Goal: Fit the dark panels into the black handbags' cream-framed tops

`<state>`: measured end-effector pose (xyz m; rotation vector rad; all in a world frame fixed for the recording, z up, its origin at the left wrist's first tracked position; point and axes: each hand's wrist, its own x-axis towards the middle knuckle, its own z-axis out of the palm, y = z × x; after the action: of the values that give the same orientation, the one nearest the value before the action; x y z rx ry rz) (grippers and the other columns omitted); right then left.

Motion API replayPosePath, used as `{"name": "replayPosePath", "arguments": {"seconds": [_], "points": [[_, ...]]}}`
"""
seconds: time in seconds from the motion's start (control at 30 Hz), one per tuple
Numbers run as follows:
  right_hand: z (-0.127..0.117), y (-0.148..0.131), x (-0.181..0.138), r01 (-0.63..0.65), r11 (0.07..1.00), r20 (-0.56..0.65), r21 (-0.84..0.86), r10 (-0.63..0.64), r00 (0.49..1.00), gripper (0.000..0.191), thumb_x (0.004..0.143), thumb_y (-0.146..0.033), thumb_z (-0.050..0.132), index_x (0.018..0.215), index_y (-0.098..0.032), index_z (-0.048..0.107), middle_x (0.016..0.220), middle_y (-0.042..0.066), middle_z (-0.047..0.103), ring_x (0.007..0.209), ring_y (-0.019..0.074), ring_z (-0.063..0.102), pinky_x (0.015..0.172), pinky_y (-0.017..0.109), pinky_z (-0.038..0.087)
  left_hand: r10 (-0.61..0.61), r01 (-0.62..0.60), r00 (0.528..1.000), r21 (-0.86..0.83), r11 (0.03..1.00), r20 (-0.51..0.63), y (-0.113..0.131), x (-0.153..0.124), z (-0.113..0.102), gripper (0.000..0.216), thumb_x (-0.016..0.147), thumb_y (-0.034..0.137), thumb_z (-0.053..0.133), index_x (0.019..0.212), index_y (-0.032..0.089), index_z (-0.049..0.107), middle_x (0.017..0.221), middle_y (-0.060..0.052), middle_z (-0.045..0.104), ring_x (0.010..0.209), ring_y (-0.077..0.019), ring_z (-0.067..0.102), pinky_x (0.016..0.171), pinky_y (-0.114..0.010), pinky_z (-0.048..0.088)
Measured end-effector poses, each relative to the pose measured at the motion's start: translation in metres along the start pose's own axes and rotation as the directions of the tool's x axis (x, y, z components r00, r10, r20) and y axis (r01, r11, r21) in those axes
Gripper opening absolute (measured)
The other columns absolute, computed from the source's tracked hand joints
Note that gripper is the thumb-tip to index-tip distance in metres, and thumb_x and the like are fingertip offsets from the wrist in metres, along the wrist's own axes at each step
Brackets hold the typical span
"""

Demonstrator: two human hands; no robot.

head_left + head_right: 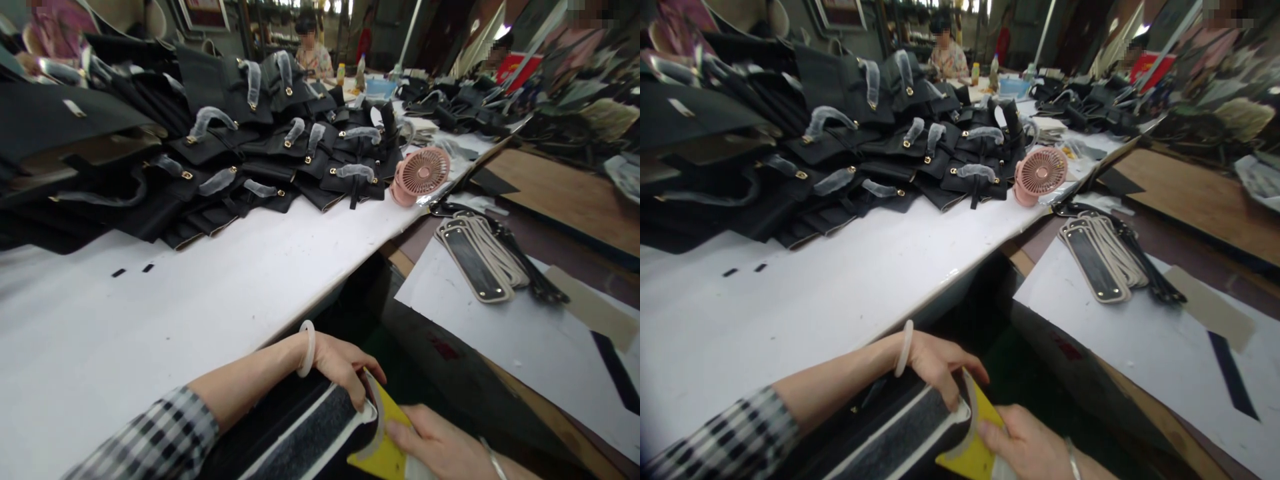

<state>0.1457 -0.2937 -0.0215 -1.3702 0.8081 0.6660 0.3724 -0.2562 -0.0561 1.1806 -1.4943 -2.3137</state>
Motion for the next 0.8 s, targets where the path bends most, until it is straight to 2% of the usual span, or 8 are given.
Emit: {"name": "replayPosePath", "arguments": {"seconds": [0.1, 0.27, 0.4, 0.63, 0.8], "points": [[-0.0015, -0.0012, -0.0005, 0.008, 0.999, -0.008, -0.031, -0.008, 1.0, 0.075, 0.078, -0.085, 0.041, 0.099, -0.015, 0.061, 0.051, -0.004, 0.054, 0.039, 0.0069, 0.046, 0.039, 0.017, 0.03, 0.022, -0.02, 0.999, 0.08, 0.997, -0.028, 0.0016, -0.0018, 0.0, 0.105, 0.057, 0.034, 0.081, 0.148, 0.007, 0.036, 0.128, -0.015, 0.063, 0.119, -0.0327, 0.06, 0.103, -0.043, 0.047], [0.0004, 0.0014, 0.0031, -0.001, 1.0, -0.01, -0.022, 0.0, 1.0, 0.075, 0.078, -0.084, 0.044, 0.1, -0.015, 0.063, 0.066, -0.002, 0.055, 0.047, 0.0063, 0.046, 0.039, 0.017, 0.03, 0.036, -0.021, 0.996, 0.191, 0.981, -0.078, 0.003, -0.0047, -0.0008, 0.094, 0.063, 0.03, 0.077, 0.148, 0.012, 0.039, 0.121, -0.01, 0.066, 0.12, -0.0299, 0.058, 0.105, -0.042, 0.044], [0.0024, -0.0002, 0.007, 0.094, 0.995, -0.034, -0.045, -0.096, 0.995, 0.076, 0.078, -0.084, 0.044, 0.095, -0.015, 0.067, 0.077, 0.001, 0.058, 0.061, 0.0077, 0.046, 0.05, 0.017, 0.035, 0.029, -0.016, 0.997, 0.166, 0.986, -0.076, 0.0032, -0.0062, -0.0005, 0.096, 0.064, 0.031, 0.076, 0.15, 0.012, 0.036, 0.121, -0.011, 0.066, 0.114, -0.0288, 0.061, 0.101, -0.04, 0.047], [0.0059, -0.0047, 0.0087, 0.073, 0.997, -0.028, -0.016, -0.073, 0.997, 0.083, 0.074, -0.088, 0.043, 0.097, -0.013, 0.07, 0.087, 0.005, 0.062, 0.074, 0.0123, 0.047, 0.066, 0.021, 0.04, 0.032, -0.02, 0.996, 0.151, 0.988, -0.078, 0.0033, -0.0045, 0.0022, 0.102, 0.063, 0.029, 0.076, 0.152, 0.009, 0.03, 0.124, -0.014, 0.064, 0.112, -0.0295, 0.062, 0.098, -0.039, 0.048], [0.0079, -0.0079, 0.0079, 0.058, 0.998, -0.034, -0.023, -0.059, 0.998, 0.084, 0.073, -0.089, 0.042, 0.098, -0.015, 0.073, 0.093, 0.006, 0.066, 0.08, 0.0147, 0.05, 0.07, 0.02, 0.041, 0.008, 0.004, 0.996, 0.145, 0.989, -0.086, 0.0039, -0.0041, 0.0027, 0.105, 0.062, 0.027, 0.075, 0.153, 0.011, 0.026, 0.128, -0.014, 0.063, 0.114, -0.0294, 0.062, 0.095, -0.039, 0.049]]}}
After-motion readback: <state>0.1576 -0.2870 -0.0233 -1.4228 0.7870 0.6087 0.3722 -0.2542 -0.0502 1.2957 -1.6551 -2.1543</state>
